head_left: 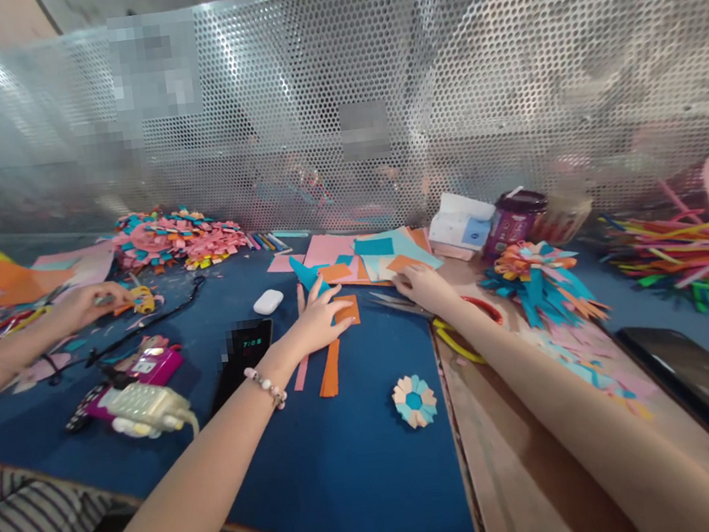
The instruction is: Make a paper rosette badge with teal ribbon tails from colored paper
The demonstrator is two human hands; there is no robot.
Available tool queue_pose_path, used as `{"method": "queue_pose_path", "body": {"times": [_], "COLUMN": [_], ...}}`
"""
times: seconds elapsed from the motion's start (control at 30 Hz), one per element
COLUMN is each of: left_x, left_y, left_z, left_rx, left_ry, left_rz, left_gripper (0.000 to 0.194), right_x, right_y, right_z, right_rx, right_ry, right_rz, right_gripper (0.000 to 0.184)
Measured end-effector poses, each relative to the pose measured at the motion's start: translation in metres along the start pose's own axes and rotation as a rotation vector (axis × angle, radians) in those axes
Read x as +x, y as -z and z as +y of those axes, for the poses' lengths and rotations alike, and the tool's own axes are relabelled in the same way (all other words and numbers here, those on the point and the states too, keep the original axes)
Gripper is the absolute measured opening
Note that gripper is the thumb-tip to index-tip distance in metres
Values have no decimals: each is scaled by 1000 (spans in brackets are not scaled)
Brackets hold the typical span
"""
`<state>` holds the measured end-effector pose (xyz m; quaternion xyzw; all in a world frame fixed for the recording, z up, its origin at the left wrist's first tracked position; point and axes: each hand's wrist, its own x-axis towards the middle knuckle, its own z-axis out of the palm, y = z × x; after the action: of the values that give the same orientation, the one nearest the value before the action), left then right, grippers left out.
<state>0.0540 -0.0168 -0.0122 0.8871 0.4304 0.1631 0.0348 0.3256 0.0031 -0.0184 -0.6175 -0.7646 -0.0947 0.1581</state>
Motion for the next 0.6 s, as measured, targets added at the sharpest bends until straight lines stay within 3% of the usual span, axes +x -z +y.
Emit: {"method": "queue_pose_path", "body": {"times": [0.37,0.47,0.6], "left_x": [4,3,3], "left_y": [1,-1,-4], "left_z": [2,1,-1], "left_rx": [-41,-34,-31], "left_ry": [26,26,35], "left_rz": [-26,-8,-14], "left_gripper": [40,39,39], "right_x": [8,23,38], "right_y": [10,18,22], "right_z": [0,3,-2], "right_rx": [-23,-39,-22], "right_ry": [-69,-169,-243], "right_rz": [-78,-48,9], "right_gripper": [29,29,42]}}
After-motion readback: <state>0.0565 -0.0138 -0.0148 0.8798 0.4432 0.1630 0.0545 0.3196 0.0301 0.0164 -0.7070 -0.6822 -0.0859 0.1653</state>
